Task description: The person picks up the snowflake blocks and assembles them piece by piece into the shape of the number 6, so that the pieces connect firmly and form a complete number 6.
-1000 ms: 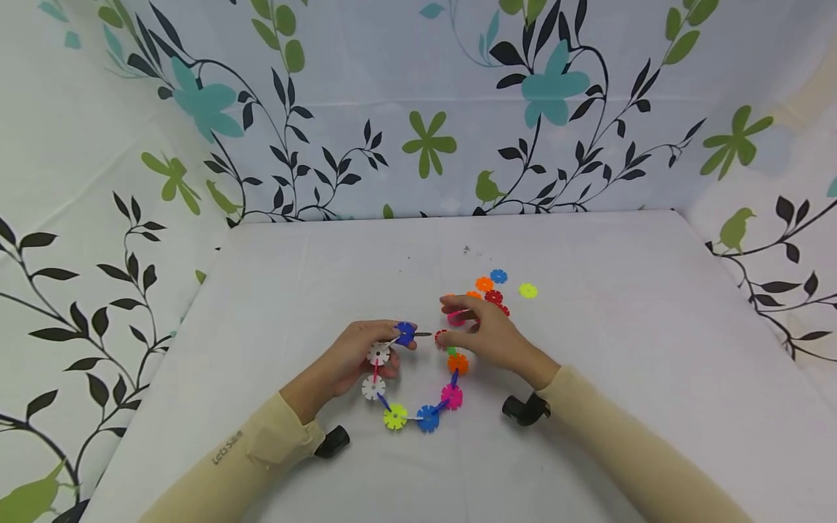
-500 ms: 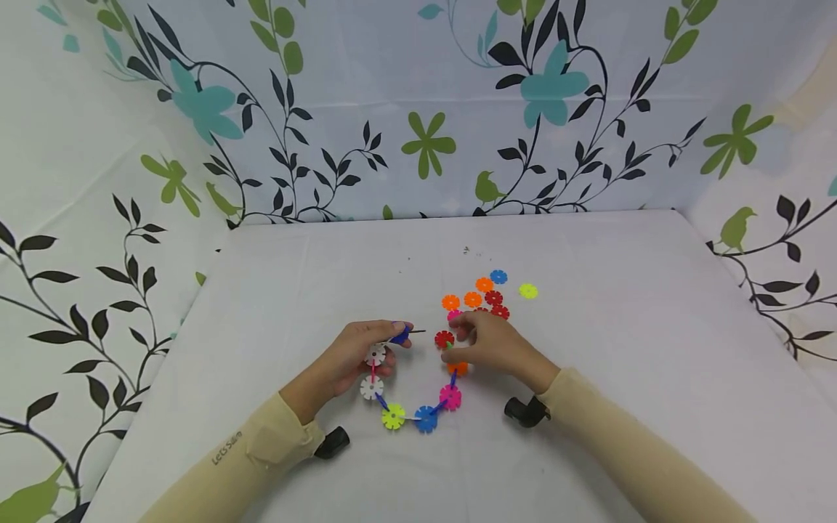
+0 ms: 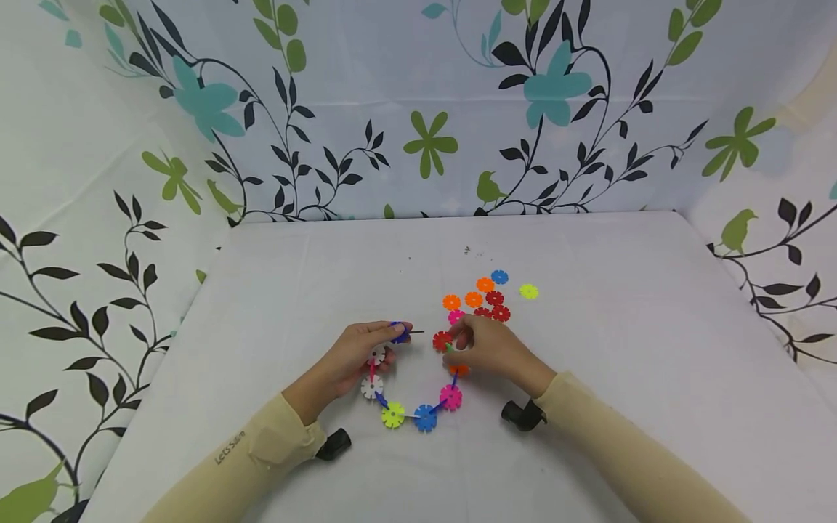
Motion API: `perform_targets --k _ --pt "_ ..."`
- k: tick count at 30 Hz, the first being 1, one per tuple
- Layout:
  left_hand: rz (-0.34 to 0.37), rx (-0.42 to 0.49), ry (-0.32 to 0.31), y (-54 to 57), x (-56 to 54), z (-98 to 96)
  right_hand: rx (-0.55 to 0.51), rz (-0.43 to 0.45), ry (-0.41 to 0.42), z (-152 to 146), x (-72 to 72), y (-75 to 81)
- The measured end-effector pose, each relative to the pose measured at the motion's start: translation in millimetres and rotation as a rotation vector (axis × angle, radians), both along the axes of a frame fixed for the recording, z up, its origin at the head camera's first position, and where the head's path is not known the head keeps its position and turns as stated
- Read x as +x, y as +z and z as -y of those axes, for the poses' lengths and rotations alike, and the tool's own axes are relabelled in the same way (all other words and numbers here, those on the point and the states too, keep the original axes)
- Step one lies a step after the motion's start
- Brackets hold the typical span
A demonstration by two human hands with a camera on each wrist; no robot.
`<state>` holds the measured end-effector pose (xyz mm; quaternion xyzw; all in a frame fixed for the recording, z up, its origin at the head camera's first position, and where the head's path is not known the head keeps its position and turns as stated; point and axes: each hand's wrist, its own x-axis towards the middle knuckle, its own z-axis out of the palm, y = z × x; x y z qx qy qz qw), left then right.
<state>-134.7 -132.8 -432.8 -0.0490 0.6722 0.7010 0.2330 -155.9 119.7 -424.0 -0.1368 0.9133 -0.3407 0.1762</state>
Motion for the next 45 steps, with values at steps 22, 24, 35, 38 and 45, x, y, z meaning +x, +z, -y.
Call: perform_targets --k 22,24,35,38,45 --pt "-0.026 0.007 -0.015 -4.3 -1.7 -4.2 -0.187 -0.003 -0.030 -1.1 7.1 2.9" --pt "-0.024 0.010 -0.013 -5.3 -1.9 -4.4 -0.194 -0.002 -0.033 -0.9 7.5 2.8" --pt "-0.035 0.006 -0.031 -0.9 0.1 -5.5 -0.193 -0.034 -0.040 0.8 10.8 0.0" --pt "-0.047 -0.008 -0.042 -0.5 0.0 -6.0 -0.195 -0.058 -0.039 1.4 12.3 0.1" --pt "-0.077 -0.022 -0.057 0.7 0.6 -7.0 -0.162 -0.163 -0.062 6.1 20.5 2.7"
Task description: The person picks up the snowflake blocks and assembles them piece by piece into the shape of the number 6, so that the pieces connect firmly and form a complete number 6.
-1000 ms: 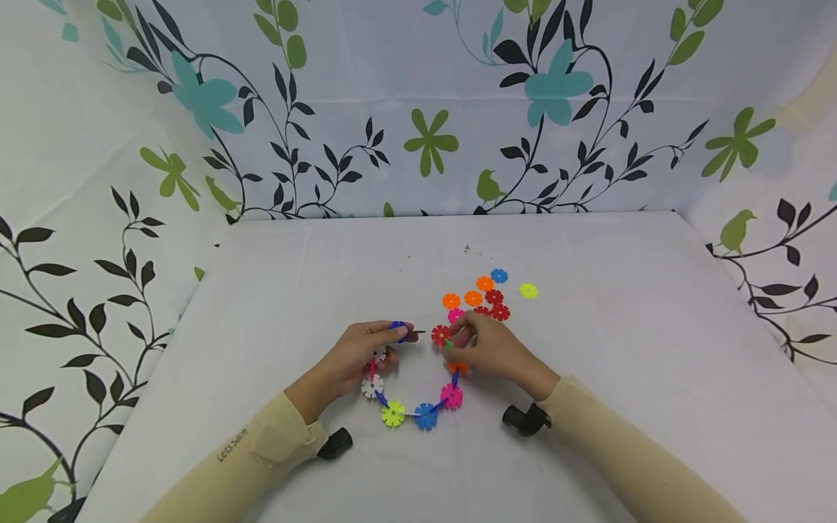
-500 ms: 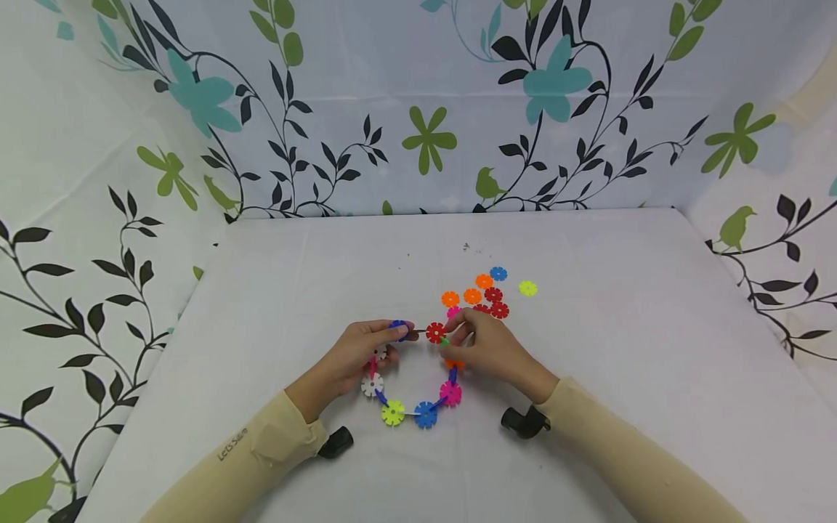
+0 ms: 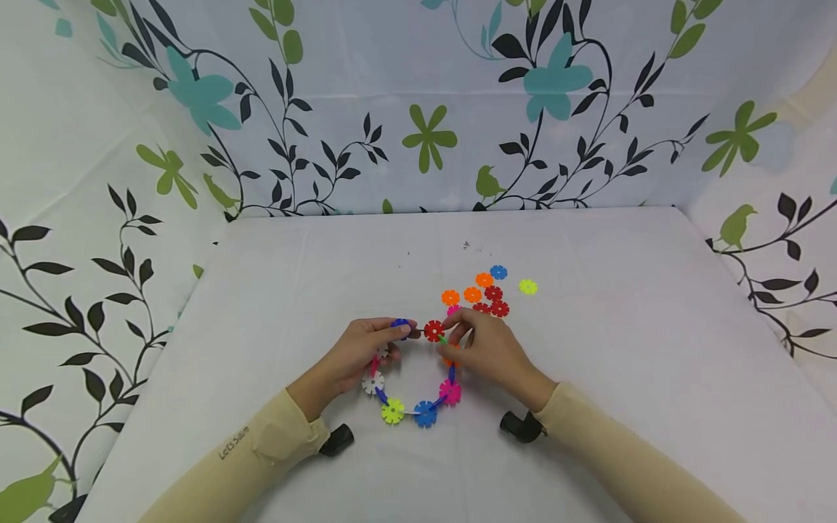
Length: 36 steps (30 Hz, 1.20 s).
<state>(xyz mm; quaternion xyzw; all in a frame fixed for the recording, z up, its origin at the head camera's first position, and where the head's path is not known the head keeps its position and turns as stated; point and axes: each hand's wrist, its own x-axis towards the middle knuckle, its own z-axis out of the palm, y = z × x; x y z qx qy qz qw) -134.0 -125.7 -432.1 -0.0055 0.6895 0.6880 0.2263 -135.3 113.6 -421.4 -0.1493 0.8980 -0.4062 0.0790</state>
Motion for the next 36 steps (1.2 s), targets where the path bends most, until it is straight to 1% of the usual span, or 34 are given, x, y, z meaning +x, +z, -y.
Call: perform_targets --k 8,13,17,22,27,29,31,32,36 --pt "-0.011 -0.025 -0.028 2.1 0.1 -2.9 0.100 -0.137 0.023 2.7 3.6 -1.7" --pt "-0.017 -0.031 -0.043 2.3 0.0 -2.9 0.163 -0.245 0.033 4.5 4.1 -1.6" --pt "-0.031 -0.021 -0.068 3.4 -0.5 -2.2 0.222 -0.332 0.044 6.6 4.8 -1.3" --pt "-0.054 0.000 -0.095 5.3 -0.3 -1.7 0.295 -0.417 0.071 9.0 6.8 0.4" --pt "-0.056 0.011 -0.109 5.6 0.1 -1.7 0.355 -0.493 0.089 9.6 8.1 1.1" --pt "-0.050 0.010 -0.110 4.9 -0.4 -1.8 0.345 -0.483 0.083 9.3 7.6 1.0" --pt "-0.042 0.014 -0.109 3.8 -1.3 -1.7 0.303 -0.428 0.081 8.6 6.5 1.9" --pt "-0.035 0.018 -0.108 3.4 -1.9 -1.4 0.272 -0.380 0.076 7.9 5.9 2.4" --pt "-0.003 0.040 -0.089 3.6 -3.2 0.9 0.123 -0.125 0.046 2.8 2.5 4.3"
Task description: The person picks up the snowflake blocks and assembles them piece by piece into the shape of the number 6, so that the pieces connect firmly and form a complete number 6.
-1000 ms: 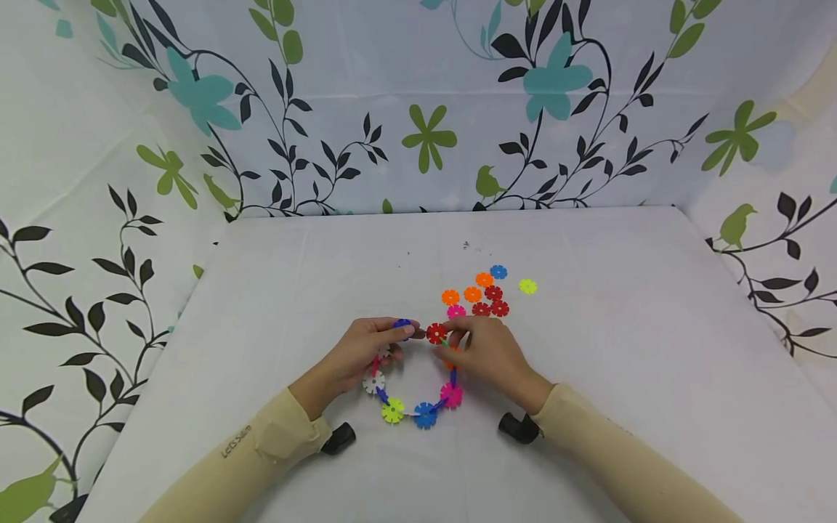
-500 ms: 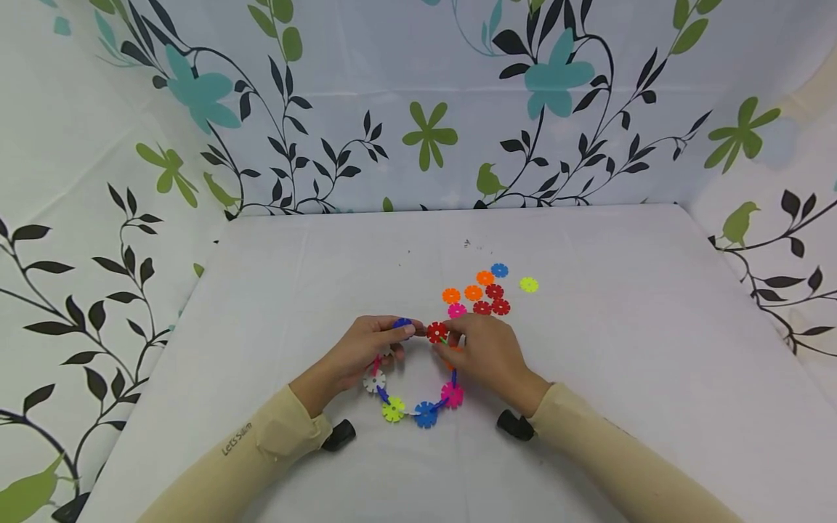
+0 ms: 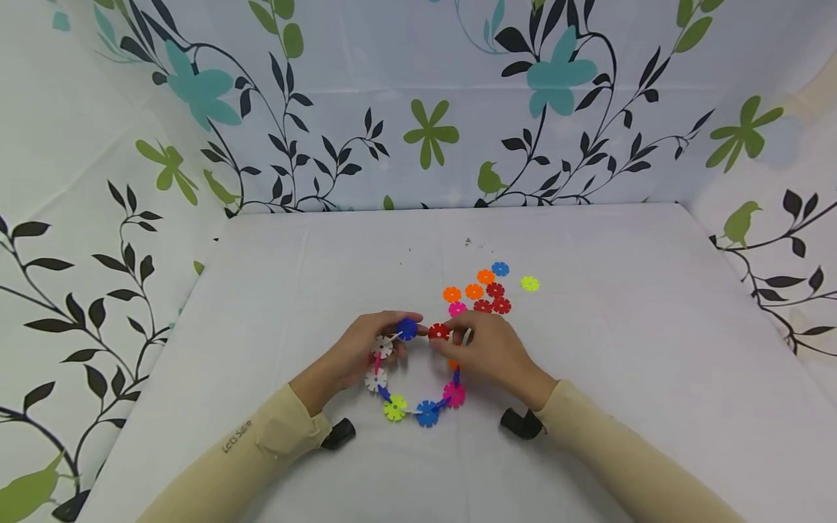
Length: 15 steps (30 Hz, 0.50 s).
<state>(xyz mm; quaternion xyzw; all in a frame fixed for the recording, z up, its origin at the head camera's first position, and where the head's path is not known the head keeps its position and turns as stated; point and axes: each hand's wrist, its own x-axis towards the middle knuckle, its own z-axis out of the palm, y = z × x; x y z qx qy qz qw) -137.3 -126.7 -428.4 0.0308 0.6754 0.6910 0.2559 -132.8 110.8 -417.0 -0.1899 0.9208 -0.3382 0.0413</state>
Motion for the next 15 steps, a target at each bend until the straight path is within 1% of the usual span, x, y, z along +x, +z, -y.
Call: perform_targets --k 3,7,10,13,15 --pt "0.019 -0.011 0.021 3.6 0.7 2.3 -0.093 0.159 -0.012 -4.6 -4.1 1.0" --pt "0.035 -0.035 0.042 8.6 1.8 3.2 -0.191 0.281 0.012 -9.6 -10.5 -1.6" --pt "0.029 -0.059 0.034 9.9 1.1 3.0 -0.235 0.331 0.026 -12.6 -13.1 -5.4" --pt "0.005 -0.128 -0.003 9.7 -0.1 4.3 -0.256 0.362 0.034 -14.4 -13.6 -7.9" --pt "-0.008 -0.191 -0.036 9.1 -0.5 6.6 -0.261 0.370 0.039 -15.1 -13.4 -8.9"
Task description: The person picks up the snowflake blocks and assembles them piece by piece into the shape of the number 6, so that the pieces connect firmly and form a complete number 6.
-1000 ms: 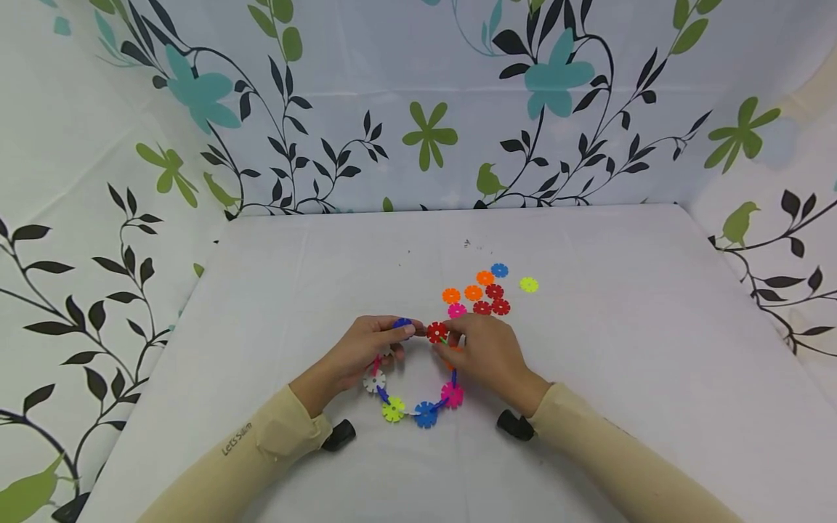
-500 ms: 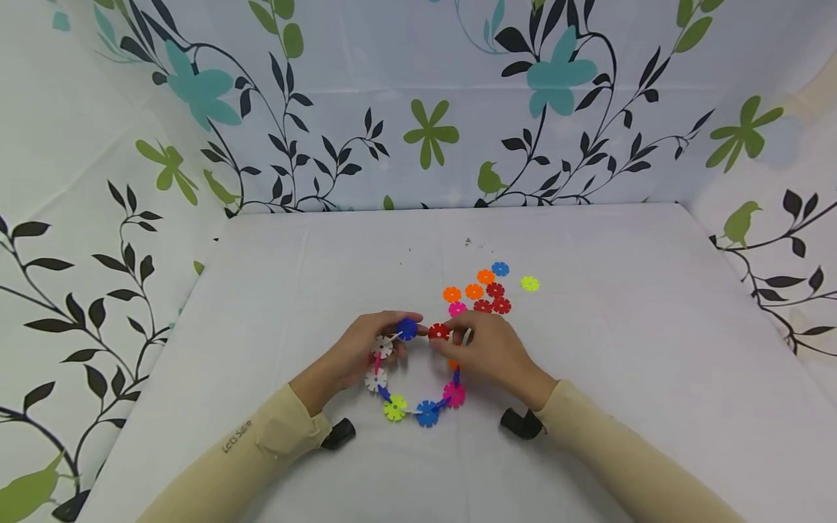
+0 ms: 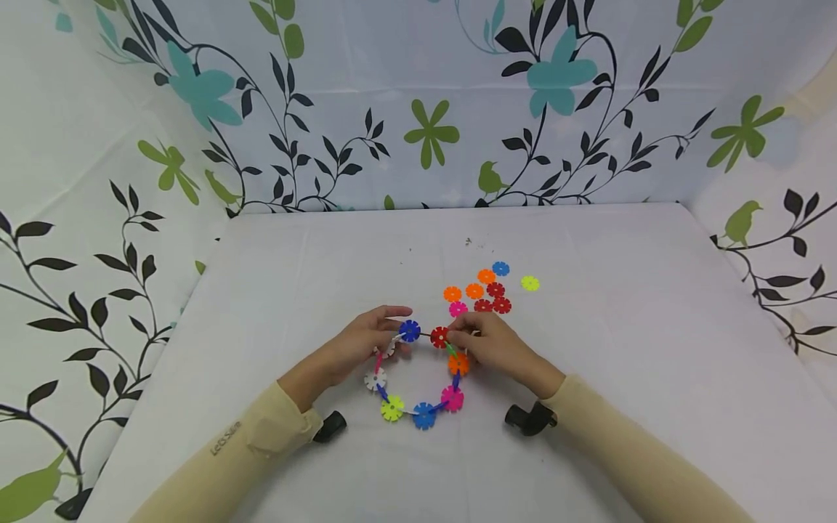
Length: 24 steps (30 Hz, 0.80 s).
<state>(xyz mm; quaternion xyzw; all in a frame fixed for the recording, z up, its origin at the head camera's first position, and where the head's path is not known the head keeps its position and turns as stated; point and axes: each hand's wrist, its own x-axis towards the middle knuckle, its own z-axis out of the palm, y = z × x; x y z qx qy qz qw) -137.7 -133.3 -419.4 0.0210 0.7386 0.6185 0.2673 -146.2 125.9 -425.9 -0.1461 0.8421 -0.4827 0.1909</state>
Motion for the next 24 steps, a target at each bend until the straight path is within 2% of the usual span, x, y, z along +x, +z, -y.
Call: perform_targets --k 5,8,12,16,20,24 --pt "-0.054 -0.163 -0.064 4.4 2.5 9.6 -0.009 -0.001 0.006 -0.4 0.8 -0.2" --pt "-0.125 -0.330 -0.098 11.9 4.4 15.5 -0.006 -0.004 0.012 -1.1 0.8 -0.3" --pt "-0.162 -0.486 -0.146 19.0 5.0 20.2 0.000 -0.005 0.017 -3.0 0.9 -1.0" --pt "-0.148 -0.454 -0.132 17.1 5.1 21.8 -0.001 -0.006 0.026 -4.5 1.0 -1.6" --pt "-0.123 -0.380 -0.091 13.7 5.1 22.6 -0.010 -0.017 0.039 -7.3 1.1 -3.3" --pt "-0.087 -0.293 -0.080 12.7 5.4 23.0 -0.008 -0.023 0.063 -12.3 0.9 -4.0"
